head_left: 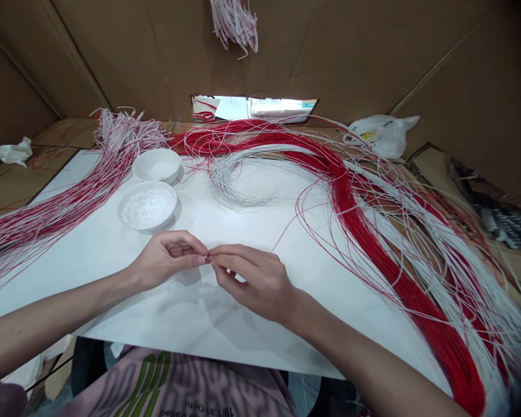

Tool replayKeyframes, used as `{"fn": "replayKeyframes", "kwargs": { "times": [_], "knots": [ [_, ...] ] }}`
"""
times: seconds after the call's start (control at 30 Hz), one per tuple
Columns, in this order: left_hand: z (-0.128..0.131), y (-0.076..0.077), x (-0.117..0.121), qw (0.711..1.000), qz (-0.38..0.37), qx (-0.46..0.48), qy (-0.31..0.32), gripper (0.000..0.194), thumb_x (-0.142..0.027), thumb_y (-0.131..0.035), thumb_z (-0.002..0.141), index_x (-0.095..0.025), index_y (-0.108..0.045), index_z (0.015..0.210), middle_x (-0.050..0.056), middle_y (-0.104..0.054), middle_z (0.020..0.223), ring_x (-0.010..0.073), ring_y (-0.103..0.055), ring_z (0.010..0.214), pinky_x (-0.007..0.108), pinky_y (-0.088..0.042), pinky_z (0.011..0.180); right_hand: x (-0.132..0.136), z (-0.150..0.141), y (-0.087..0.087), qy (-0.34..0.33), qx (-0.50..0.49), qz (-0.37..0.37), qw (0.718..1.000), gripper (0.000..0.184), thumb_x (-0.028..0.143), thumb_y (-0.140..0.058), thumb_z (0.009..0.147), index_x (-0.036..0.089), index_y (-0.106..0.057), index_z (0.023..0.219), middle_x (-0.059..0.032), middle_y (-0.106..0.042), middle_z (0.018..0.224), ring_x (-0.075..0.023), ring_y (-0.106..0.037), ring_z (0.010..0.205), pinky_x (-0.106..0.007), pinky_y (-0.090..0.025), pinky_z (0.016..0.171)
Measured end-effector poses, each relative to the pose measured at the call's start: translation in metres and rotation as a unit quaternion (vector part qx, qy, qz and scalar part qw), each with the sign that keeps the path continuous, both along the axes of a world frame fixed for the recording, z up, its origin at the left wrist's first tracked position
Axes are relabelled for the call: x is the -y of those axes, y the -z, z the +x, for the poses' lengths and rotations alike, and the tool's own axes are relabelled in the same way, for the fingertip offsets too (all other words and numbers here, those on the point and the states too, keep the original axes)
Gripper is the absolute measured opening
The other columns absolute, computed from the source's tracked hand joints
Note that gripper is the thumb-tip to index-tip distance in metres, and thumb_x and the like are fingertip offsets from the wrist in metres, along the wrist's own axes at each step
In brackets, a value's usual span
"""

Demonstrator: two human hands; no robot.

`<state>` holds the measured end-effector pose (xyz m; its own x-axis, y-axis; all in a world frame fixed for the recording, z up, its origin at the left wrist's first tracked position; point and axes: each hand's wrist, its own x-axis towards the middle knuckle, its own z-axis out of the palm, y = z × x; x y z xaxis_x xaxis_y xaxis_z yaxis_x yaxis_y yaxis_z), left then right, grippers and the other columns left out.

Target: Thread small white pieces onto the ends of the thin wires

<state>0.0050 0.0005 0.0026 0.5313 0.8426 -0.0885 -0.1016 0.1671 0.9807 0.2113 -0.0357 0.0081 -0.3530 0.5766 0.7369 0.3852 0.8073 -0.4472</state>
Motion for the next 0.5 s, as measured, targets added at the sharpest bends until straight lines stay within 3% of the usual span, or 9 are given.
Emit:
{"fn": "replayKeyframes", "kwargs": {
  "times": [0.23, 0.4, 0.5],
  "knots": [
    [0.006, -0.01, 0.003, 0.995, 0.084, -0.042, -0.044, 0.01, -0.019, -0.08, 0.07, -0.015, -0.072, 0.075, 0.004, -0.073, 0.076, 0.0137, -0.066, 0.071, 0.023, -0.055, 0.067, 0.0, 0.002, 0.003, 0.0, 0.019, -0.015, 1.0, 0.016, 0.01, -0.053, 0.092, 0.018, -0.065, 0.1, -0.006, -0.071, 0.098, -0.0137, -0.069, 0.089, -0.025, -0.059, 0.082],
    [0.005, -0.01, 0.003, 0.98, 0.145, -0.127, -0.049, 0.009, -0.025, -0.074, 0.078, -0.016, -0.074, 0.078, 0.005, -0.074, 0.077, 0.0159, -0.067, 0.073, 0.024, -0.054, 0.067, -0.004, 0.005, 0.008, 0.049, 0.035, -0.037, 0.997, 0.015, 0.011, -0.057, 0.092, 0.016, -0.07, 0.093, -0.0054, -0.066, 0.085, -0.0109, -0.063, 0.068, -0.022, -0.051, 0.057],
    [0.005, -0.007, 0.004, 0.966, 0.194, -0.165, -0.044, 0.01, -0.026, -0.069, 0.083, -0.017, -0.074, 0.084, 0.005, -0.074, 0.082, 0.0163, -0.067, 0.076, 0.025, -0.053, 0.069, -0.005, 0.004, 0.011, 0.054, 0.035, -0.056, 0.996, 0.011, 0.016, -0.059, 0.093, 0.016, -0.07, 0.094, -0.0047, -0.065, 0.081, -0.0111, -0.061, 0.067, -0.022, -0.05, 0.057]
  ]
}}
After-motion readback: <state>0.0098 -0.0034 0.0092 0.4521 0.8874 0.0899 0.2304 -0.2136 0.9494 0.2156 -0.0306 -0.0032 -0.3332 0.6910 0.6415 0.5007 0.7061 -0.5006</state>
